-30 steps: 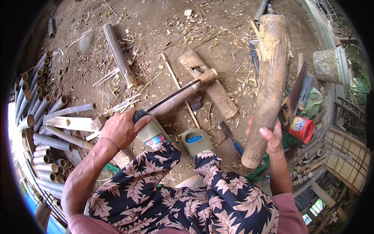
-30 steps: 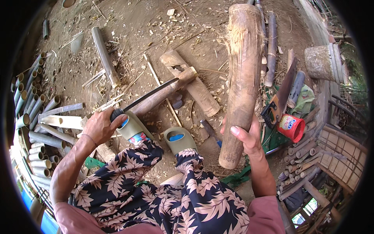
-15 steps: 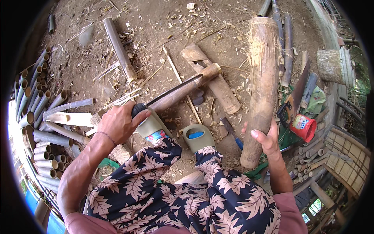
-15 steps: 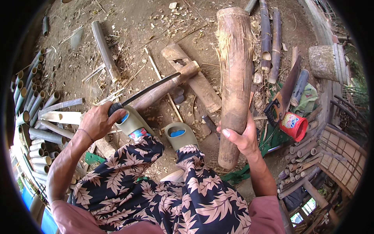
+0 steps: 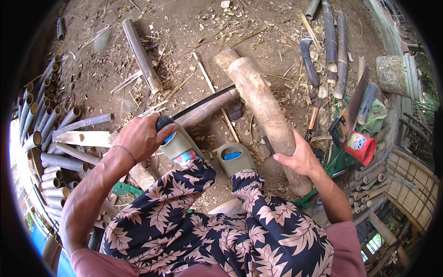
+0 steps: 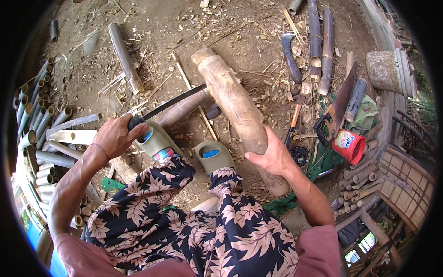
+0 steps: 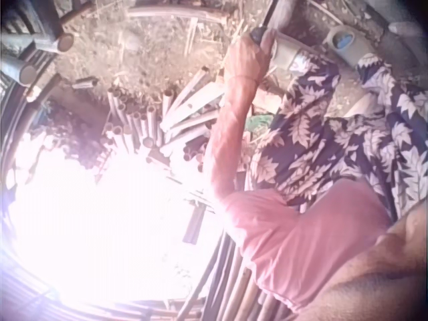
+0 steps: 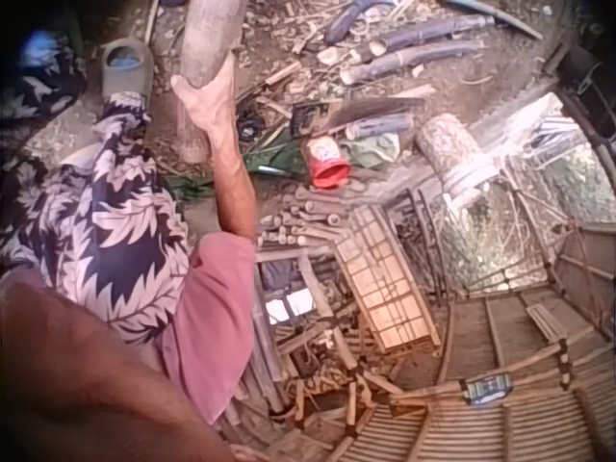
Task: The person uses a knife to carve a hole in a bamboo stalk, saws the stalk to length, and uses a knife and a wooden mallet to split and shape smaller bamboo sections.
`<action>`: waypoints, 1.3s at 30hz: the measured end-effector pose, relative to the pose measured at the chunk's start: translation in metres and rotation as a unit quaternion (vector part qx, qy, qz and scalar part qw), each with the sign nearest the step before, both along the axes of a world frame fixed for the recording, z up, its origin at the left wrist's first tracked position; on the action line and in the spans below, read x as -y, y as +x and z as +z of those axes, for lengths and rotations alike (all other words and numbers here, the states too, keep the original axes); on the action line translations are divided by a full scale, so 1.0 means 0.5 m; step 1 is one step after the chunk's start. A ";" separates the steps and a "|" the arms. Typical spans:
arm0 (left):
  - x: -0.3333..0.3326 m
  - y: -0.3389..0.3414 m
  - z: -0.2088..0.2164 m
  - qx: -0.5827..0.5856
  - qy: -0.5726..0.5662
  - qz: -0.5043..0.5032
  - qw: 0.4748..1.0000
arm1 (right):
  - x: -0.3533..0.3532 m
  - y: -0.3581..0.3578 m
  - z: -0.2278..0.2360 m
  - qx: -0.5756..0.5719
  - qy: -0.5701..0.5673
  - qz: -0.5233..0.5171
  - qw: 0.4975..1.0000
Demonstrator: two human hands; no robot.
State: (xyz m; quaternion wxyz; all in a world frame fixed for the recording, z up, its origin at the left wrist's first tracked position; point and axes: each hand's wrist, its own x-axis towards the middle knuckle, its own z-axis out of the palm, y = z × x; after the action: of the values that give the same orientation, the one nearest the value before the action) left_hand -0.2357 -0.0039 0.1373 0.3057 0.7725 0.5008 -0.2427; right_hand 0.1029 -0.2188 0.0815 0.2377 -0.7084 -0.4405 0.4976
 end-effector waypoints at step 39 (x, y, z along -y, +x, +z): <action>0.001 0.061 0.077 -0.100 -0.005 -0.055 0.993 | 0.069 -0.022 -0.086 0.220 0.180 -0.057 0.957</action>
State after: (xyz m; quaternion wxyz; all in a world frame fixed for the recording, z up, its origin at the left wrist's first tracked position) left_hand -0.2051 -0.0045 0.1757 0.2443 0.7693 0.4842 -0.3376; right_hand 0.0921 -0.2531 0.0387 0.2866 -0.7696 -0.5231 0.2279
